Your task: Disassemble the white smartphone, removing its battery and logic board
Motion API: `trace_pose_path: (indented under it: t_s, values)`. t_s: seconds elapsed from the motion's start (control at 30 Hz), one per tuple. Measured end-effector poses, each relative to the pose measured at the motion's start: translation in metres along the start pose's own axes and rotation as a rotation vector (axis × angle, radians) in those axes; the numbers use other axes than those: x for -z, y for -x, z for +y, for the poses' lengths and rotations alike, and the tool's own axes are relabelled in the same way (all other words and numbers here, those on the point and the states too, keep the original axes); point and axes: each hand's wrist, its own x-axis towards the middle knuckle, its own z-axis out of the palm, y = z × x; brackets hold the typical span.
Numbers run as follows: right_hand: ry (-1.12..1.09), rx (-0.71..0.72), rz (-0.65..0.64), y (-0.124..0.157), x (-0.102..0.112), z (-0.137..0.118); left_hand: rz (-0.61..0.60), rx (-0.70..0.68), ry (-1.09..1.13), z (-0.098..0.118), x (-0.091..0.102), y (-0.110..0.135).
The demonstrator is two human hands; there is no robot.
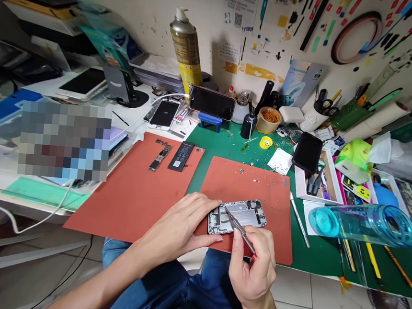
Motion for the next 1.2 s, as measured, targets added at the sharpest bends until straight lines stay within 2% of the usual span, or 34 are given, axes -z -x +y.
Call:
trace_pose_path:
  t_s: [0.1,0.23,0.43,0.6,0.7,0.83,0.97,1.2]
  values:
    - [-0.066,-0.097,0.01,0.0,0.003,-0.002,-0.002,-0.038,-0.045,0.0,0.0,0.001]
    - [-0.205,-0.318,0.036,0.003,0.006,-0.005,0.01,-0.075,-0.068,-0.001,-0.001,0.002]
    - [-0.339,-0.583,0.089,0.0,0.012,-0.015,0.131,-0.195,-0.071,-0.003,-0.003,0.002]
    - [-0.416,-0.708,0.094,-0.003,0.014,-0.019,0.107,-0.224,-0.074,0.0,0.006,0.008]
    - [-0.421,-0.722,0.162,-0.003,0.013,-0.019,0.148,-0.15,-0.151,-0.007,0.017,0.017]
    - [-0.371,-0.707,0.242,-0.003,0.01,-0.018,0.287,0.108,-0.389,-0.032,0.034,0.035]
    - [-0.312,-0.706,0.239,-0.002,0.007,-0.017,0.34,0.314,-0.515,-0.055,0.043,0.046]
    - [-0.272,-0.734,0.279,-0.004,0.002,-0.023,0.29,0.37,-0.498,-0.067,0.048,0.041]
